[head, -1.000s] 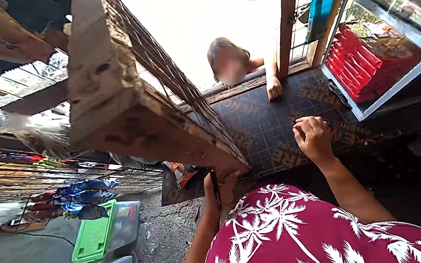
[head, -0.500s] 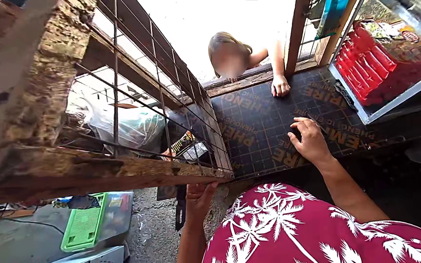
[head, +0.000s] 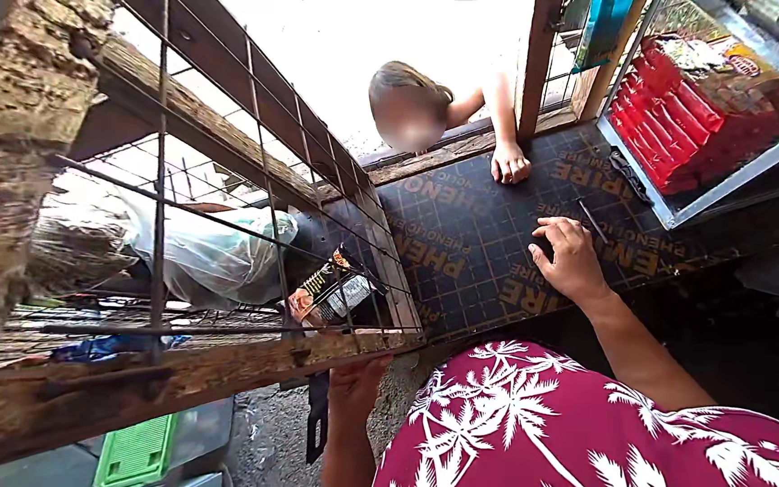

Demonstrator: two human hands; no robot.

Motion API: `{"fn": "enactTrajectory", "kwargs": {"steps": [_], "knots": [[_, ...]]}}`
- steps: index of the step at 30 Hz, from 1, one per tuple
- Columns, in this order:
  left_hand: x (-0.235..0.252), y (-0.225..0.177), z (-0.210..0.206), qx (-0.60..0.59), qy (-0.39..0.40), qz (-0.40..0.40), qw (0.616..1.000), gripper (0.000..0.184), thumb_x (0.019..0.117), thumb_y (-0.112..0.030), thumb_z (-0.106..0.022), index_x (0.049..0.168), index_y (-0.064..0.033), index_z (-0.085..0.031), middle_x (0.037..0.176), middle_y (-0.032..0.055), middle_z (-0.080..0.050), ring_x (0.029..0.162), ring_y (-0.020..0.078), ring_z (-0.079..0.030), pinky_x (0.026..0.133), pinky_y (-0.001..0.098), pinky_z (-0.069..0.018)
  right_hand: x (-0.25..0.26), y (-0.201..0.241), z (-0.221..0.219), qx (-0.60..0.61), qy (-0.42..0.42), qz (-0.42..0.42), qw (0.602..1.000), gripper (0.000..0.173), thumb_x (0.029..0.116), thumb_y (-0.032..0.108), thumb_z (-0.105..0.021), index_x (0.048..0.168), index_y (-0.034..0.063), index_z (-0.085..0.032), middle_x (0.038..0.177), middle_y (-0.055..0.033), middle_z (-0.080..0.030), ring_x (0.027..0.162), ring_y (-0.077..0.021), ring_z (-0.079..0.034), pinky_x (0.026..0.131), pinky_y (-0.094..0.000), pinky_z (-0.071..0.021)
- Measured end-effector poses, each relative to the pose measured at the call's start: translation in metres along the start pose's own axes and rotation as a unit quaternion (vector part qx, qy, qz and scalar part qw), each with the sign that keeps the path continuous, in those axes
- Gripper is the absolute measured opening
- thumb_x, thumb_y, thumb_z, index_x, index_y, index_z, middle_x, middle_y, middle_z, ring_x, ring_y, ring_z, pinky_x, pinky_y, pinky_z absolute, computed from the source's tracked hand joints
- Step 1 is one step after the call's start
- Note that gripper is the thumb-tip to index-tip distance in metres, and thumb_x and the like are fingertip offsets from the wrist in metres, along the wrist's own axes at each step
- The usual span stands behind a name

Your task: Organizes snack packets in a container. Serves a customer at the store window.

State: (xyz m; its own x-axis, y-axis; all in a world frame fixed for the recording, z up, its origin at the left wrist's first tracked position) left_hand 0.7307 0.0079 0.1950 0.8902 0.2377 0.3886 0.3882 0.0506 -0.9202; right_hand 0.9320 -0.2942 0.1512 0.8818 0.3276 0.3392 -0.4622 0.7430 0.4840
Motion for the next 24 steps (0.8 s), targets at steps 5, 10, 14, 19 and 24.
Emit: {"fn": "enactTrajectory", "kwargs": {"steps": [5, 10, 14, 19, 24], "knots": [[0.0, 0.001, 0.001, -0.013, -0.01, 0.006, 1.0, 0.03, 0.0932, -0.022, -0.073, 0.12, -0.0349, -0.07, 0.113, -0.0171, -0.075, 0.102, -0.004, -0.07, 0.092, 0.0169, -0.0566, 0.001, 0.0, -0.001, -0.004, 0.001, 0.0, 1.0, 0.03, 0.0984, 0.026, -0.062, 0.114, 0.0029, -0.072, 0.134, -0.0164, -0.064, 0.131, -0.0375, -0.055, 0.109, -0.0582, -0.0405], [-0.003, 0.005, 0.004, -0.029, -0.044, 0.019, 0.998, 0.03, 0.0892, -0.023, -0.077, 0.117, -0.0324, -0.071, 0.11, -0.0144, -0.077, 0.099, -0.0019, -0.071, 0.091, 0.0186, -0.0582, 0.001, 0.0, -0.001, -0.003, 0.002, 0.002, 1.0, 0.03, 0.0985, 0.026, -0.061, 0.115, 0.0033, -0.072, 0.134, -0.0165, -0.064, 0.13, -0.038, -0.055, 0.108, -0.0587, -0.0401], [-0.006, 0.007, 0.005, -0.029, -0.059, 0.021, 0.998, 0.029, 0.0885, -0.024, -0.077, 0.116, -0.0322, -0.071, 0.11, -0.0142, -0.077, 0.099, -0.0015, -0.071, 0.091, 0.0189, -0.0583, 0.001, 0.0, -0.001, -0.005, 0.003, 0.003, 1.0, 0.03, 0.0986, 0.027, -0.06, 0.115, 0.0047, -0.072, 0.134, -0.0156, -0.064, 0.131, -0.0378, -0.055, 0.108, -0.0587, -0.0399], [-0.01, 0.01, 0.006, -0.038, -0.062, 0.008, 0.997, 0.028, 0.0902, -0.024, -0.076, 0.117, -0.0299, -0.071, 0.11, -0.0124, -0.077, 0.1, -0.0001, -0.072, 0.092, 0.02, -0.0578, 0.004, 0.0, -0.002, 0.001, 0.016, 0.012, 1.0, 0.03, 0.0981, 0.028, -0.061, 0.114, 0.0049, -0.073, 0.135, -0.0152, -0.064, 0.131, -0.038, -0.054, 0.108, -0.0598, -0.039], [-0.028, 0.03, 0.028, -0.04, -0.139, 0.044, 0.988, 0.044, 0.0888, -0.054, -0.071, 0.123, -0.0261, -0.063, 0.115, -0.0102, -0.074, 0.109, 0.0054, -0.069, 0.096, 0.0289, -0.0561, 0.025, -0.001, 0.003, 0.038, 0.065, 0.02, 0.997, 0.025, 0.1012, 0.018, -0.06, 0.114, 0.0005, -0.072, 0.135, -0.0181, -0.063, 0.126, -0.0406, -0.058, 0.104, -0.061, -0.0437]]}}
Point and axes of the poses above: each hand's wrist, its own x-axis towards the middle knuckle, its own z-axis out of the back of the hand, y = z × x, the point moved 9 cm from there along x, towards the middle knuckle
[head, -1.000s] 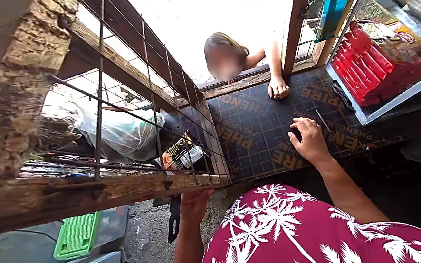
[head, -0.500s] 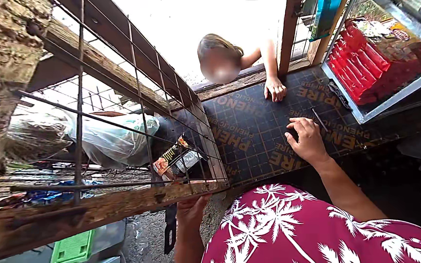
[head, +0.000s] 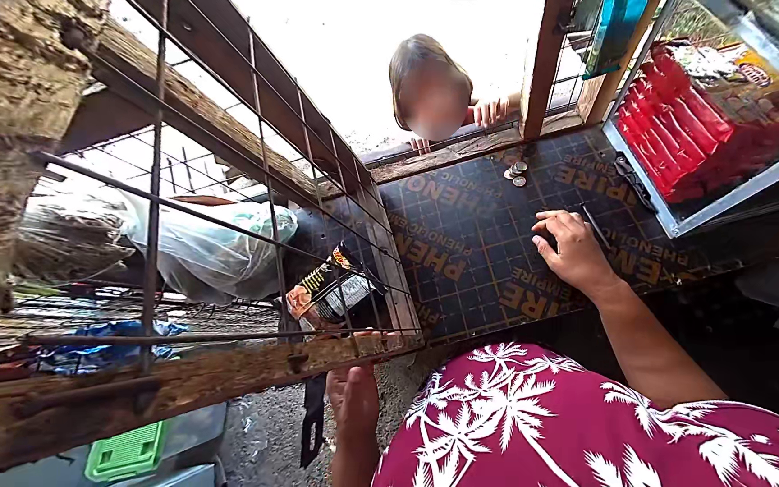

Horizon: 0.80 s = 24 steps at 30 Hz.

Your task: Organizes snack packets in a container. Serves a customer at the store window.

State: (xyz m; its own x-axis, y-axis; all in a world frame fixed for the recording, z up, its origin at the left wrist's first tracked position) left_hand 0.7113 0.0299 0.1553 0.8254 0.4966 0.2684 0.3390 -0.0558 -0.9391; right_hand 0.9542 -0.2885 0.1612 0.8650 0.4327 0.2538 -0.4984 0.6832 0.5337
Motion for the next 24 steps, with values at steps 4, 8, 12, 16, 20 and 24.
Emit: {"fn": "enactTrajectory", "kwargs": {"steps": [4, 8, 12, 16, 20, 24], "knots": [[-0.009, 0.004, 0.012, -0.047, -0.085, 0.012, 0.995, 0.04, 0.0926, -0.053, -0.066, 0.118, -0.0227, -0.061, 0.106, -0.0067, -0.076, 0.098, 0.0094, -0.072, 0.088, 0.0298, -0.0591, 0.033, -0.003, 0.016, 0.013, 0.02, 0.007, 1.0, 0.021, 0.1018, 0.007, -0.056, 0.115, -0.0045, -0.069, 0.134, -0.0226, -0.062, 0.124, -0.0398, -0.06, 0.106, -0.0542, -0.0479], [-0.011, 0.008, 0.014, -0.021, -0.055, -0.016, 0.998, 0.025, 0.1002, -0.045, -0.058, 0.111, -0.0242, -0.068, 0.098, -0.0061, -0.076, 0.091, 0.0085, -0.073, 0.084, 0.0279, -0.0601, 0.08, -0.008, 0.028, -0.006, 0.049, 0.0, 0.999, 0.023, 0.102, 0.003, -0.053, 0.117, -0.0048, -0.069, 0.13, -0.0238, -0.064, 0.121, -0.0392, -0.063, 0.104, -0.0558, -0.0493], [-0.012, 0.008, 0.008, 0.039, -0.045, -0.032, 0.998, 0.022, 0.1007, -0.044, -0.058, 0.105, -0.0267, -0.071, 0.096, -0.0115, -0.076, 0.089, 0.0028, -0.072, 0.084, 0.0232, -0.058, 0.125, -0.013, 0.013, -0.021, 0.078, 0.008, 0.997, 0.023, 0.0993, 0.002, -0.057, 0.118, -0.0054, -0.069, 0.123, -0.0265, -0.066, 0.116, -0.0421, -0.064, 0.102, -0.0574, -0.0493], [-0.014, 0.008, 0.007, 0.032, -0.042, -0.031, 0.998, 0.034, 0.1044, -0.049, -0.046, 0.106, -0.0256, -0.071, 0.098, -0.011, -0.076, 0.091, 0.0034, -0.072, 0.087, 0.0234, -0.0572, 0.148, -0.015, -0.013, -0.08, 0.137, -0.04, 0.986, 0.045, 0.1001, 0.025, -0.065, 0.138, 0.0015, -0.059, 0.134, -0.0256, -0.06, 0.127, -0.0447, -0.058, 0.102, -0.0627, -0.0473], [-0.015, 0.007, 0.006, 0.022, -0.053, -0.036, 0.998, 0.045, 0.1055, -0.055, -0.037, 0.106, -0.0258, -0.072, 0.098, -0.0111, -0.077, 0.092, 0.0032, -0.072, 0.087, 0.0238, -0.0574, 0.155, -0.015, -0.028, -0.134, 0.149, -0.068, 0.977, 0.038, 0.1006, 0.022, -0.062, 0.135, 0.0076, -0.063, 0.132, -0.0248, -0.061, 0.123, -0.0463, -0.059, 0.092, -0.0656, -0.0503], [-0.015, 0.008, 0.003, 0.037, -0.063, -0.037, 0.997, 0.05, 0.107, -0.055, -0.031, 0.106, -0.0267, -0.071, 0.098, -0.0125, -0.076, 0.092, 0.0024, -0.071, 0.088, 0.0227, -0.0563, 0.155, -0.019, -0.031, -0.144, 0.131, -0.075, 0.978, 0.027, 0.1013, 0.018, -0.061, 0.12, 0.0017, -0.071, 0.126, -0.0251, -0.065, 0.125, -0.0442, -0.059, 0.098, -0.0623, -0.0493]]}}
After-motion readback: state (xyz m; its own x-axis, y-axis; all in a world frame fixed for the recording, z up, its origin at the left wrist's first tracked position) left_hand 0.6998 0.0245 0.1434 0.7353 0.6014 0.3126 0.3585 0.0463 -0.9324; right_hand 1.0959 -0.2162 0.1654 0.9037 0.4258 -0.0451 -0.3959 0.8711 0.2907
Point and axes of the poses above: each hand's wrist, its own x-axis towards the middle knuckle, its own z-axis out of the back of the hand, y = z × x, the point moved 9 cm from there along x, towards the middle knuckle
